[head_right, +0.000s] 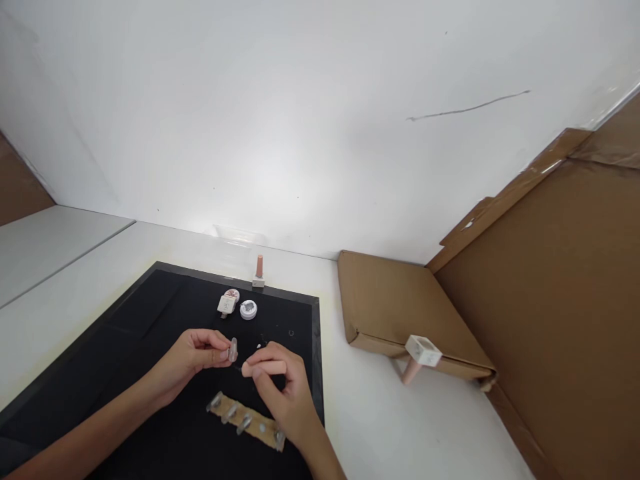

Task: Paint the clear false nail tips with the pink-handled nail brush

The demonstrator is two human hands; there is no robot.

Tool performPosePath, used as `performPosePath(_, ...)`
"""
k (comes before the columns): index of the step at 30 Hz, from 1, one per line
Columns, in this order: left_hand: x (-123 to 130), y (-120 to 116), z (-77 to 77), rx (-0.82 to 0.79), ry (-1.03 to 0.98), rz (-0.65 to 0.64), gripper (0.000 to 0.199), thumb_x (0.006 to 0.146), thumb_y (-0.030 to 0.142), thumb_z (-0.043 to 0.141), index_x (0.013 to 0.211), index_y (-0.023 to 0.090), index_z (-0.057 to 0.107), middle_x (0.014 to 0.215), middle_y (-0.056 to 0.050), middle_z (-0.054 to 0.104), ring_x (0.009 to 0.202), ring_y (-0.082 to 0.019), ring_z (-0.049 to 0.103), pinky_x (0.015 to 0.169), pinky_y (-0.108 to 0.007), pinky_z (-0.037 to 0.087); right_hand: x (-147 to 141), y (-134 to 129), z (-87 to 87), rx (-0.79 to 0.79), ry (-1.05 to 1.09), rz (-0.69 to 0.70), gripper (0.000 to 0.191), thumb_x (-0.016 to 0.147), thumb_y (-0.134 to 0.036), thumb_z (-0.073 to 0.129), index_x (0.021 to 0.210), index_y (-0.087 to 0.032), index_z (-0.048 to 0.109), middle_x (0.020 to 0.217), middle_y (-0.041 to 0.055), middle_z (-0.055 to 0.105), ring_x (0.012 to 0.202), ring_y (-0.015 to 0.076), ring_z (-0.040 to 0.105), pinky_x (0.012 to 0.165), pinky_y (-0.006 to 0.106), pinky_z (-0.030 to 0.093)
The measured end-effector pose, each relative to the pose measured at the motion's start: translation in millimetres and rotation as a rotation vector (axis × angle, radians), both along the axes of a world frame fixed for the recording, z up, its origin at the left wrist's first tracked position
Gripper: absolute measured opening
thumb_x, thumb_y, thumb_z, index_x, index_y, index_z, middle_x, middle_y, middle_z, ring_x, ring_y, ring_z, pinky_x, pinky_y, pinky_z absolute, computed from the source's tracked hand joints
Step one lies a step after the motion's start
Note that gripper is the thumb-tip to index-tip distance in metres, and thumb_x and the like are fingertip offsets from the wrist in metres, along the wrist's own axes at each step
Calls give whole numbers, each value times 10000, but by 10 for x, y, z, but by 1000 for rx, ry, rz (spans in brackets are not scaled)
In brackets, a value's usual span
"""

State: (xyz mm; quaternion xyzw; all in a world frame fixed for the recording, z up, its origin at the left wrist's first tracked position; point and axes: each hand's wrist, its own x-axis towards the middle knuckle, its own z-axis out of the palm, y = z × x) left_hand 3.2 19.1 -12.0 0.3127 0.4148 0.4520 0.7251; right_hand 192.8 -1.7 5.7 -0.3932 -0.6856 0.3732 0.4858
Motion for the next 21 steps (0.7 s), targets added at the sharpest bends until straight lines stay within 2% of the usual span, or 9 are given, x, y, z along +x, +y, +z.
performPosePath(7, 6, -3, 1, -17, -3, 6, 250, 465, 216, 888, 573, 132, 679, 666, -26, 709, 680, -162, 654, 707, -306, 531, 0, -14, 18, -15, -8, -52, 170, 875, -318, 550, 922, -214, 677, 802, 50, 650, 702, 179, 592, 618, 299, 470)
performPosePath(13, 4, -1, -19, -23, -32, 10, 264, 456, 202, 890, 578, 131, 666, 689, -27, 718, 721, -185, 681, 711, -302, 530, -34, -29, 70, 2, -32, 80, 149, 846, -278, 583, 796, -212, 706, 689, 36, 695, 629, 171, 611, 606, 289, 468)
performPosePath(19, 2, 13, -30, -14, -28, 4, 250, 461, 182, 888, 571, 129, 670, 684, -21, 714, 676, -154, 664, 689, -280, 529, -33, -37, 40, 8, -11, -13, 145, 877, -258, 545, 930, -226, 676, 824, 48, 671, 728, 180, 614, 667, 304, 477)
performPosePath(21, 1, 13, -35, -8, -30, -1, 242, 463, 176, 886, 572, 131, 676, 694, -24, 720, 681, -152, 665, 683, -273, 529, -35, -37, 34, 10, -17, -14, 137, 867, -249, 560, 927, -228, 682, 808, 42, 673, 714, 177, 613, 665, 301, 480)
